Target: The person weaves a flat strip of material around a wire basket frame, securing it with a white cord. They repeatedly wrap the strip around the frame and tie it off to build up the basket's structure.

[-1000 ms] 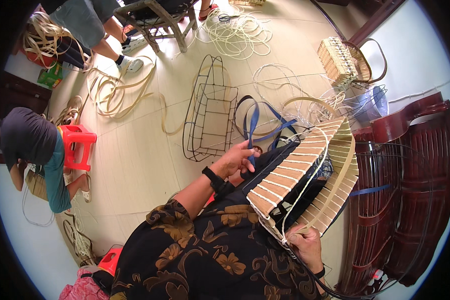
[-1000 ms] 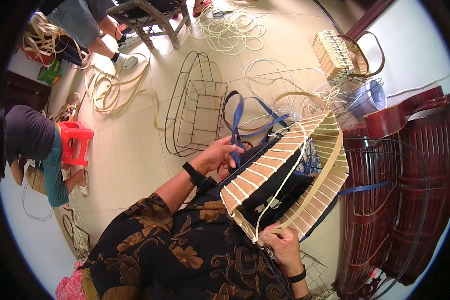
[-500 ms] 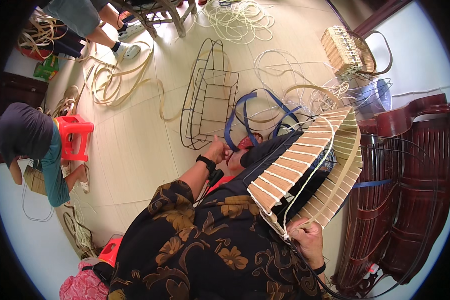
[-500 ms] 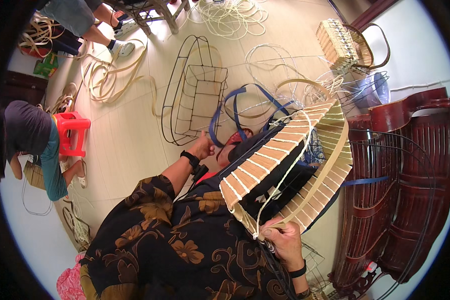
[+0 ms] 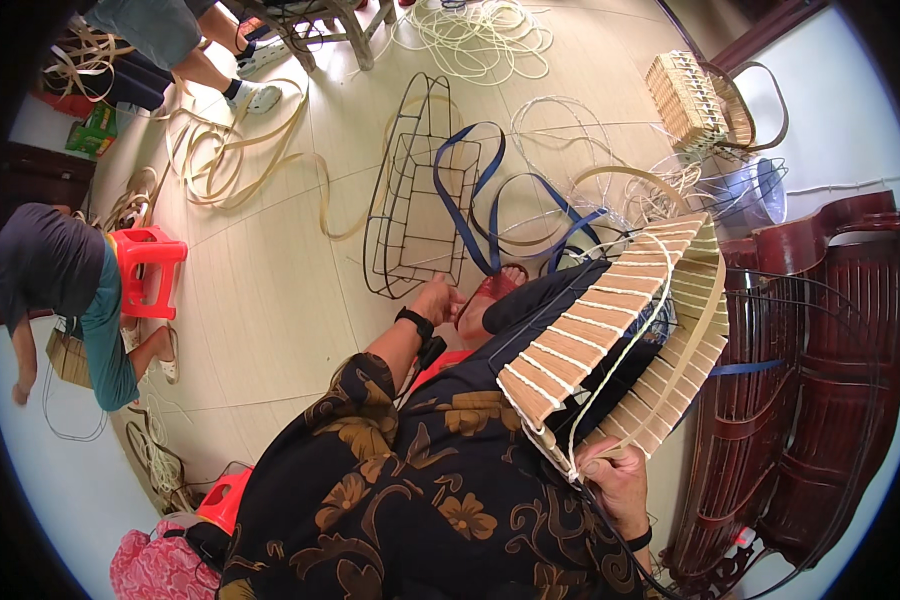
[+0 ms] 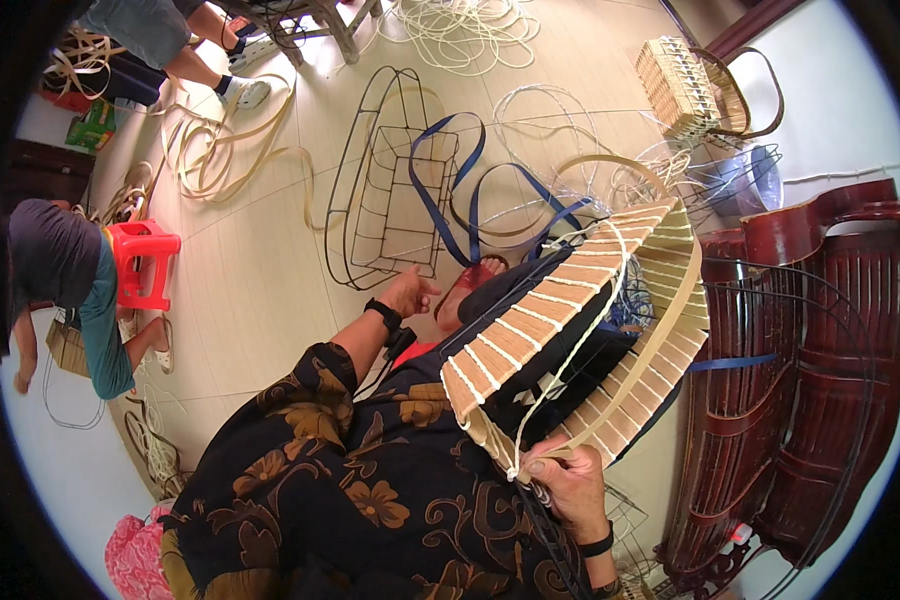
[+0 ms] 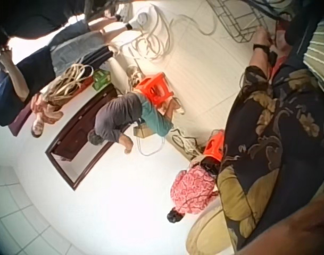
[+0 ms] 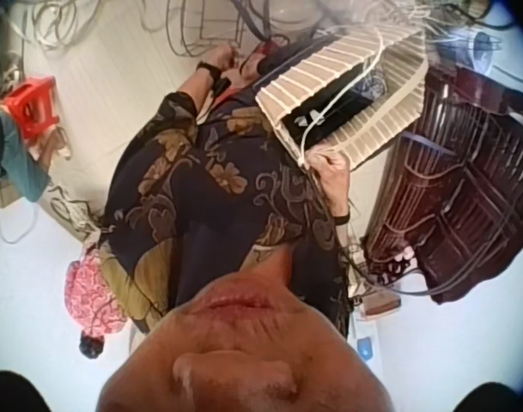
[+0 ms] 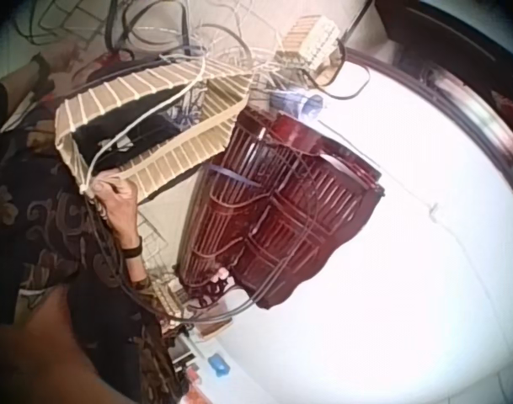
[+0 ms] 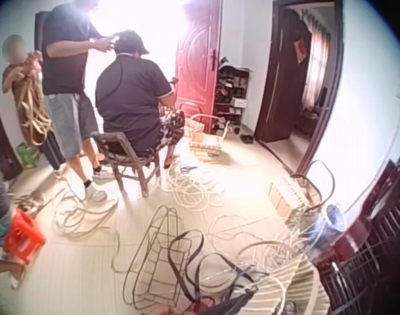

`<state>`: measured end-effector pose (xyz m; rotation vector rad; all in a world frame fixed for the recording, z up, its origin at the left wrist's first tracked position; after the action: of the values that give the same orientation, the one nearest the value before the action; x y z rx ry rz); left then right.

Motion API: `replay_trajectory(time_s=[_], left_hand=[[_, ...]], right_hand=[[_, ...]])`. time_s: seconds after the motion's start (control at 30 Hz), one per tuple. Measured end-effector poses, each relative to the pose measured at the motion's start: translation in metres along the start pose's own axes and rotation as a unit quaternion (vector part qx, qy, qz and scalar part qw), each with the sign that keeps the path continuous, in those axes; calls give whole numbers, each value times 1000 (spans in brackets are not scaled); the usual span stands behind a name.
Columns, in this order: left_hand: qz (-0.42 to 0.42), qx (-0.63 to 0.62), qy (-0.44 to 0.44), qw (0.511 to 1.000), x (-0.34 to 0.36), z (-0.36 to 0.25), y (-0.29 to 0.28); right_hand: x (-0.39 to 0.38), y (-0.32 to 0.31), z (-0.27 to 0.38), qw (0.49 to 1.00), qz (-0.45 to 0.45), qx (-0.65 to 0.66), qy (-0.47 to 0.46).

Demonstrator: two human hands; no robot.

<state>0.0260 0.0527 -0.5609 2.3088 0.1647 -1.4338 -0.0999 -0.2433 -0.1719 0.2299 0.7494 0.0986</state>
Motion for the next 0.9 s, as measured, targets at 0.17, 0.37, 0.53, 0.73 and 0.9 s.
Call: replay_trajectory(time_s=[0.17, 0.37, 0.53, 0.73, 0.9], left_hand=[[6, 27, -8, 1000, 1, 10, -4], [21, 36, -9, 999, 4, 14, -9], [18, 43, -14, 999, 7, 16, -11], [16, 38, -17, 999, 4, 15, -10], [22, 39, -4, 999, 2, 14, -11]], right_hand=[[1, 2, 0, 1000, -1, 2, -6], [1, 2, 1, 1000, -4, -10, -10], [2, 3, 3, 1000, 1, 0, 1], [2, 0, 2, 1000, 2, -13, 11], [2, 1, 3, 1000, 3, -13, 22]])
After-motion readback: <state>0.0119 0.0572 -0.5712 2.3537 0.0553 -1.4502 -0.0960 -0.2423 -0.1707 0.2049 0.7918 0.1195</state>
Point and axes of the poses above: each hand's wrist, its own x-axis towards the middle knuckle, its own y-axis out of the palm, z = x × y, the point moved 4 cm from there along x, towards the middle knuckle, and after that the axes turned 5 degrees about y, right-handed, at the moved point
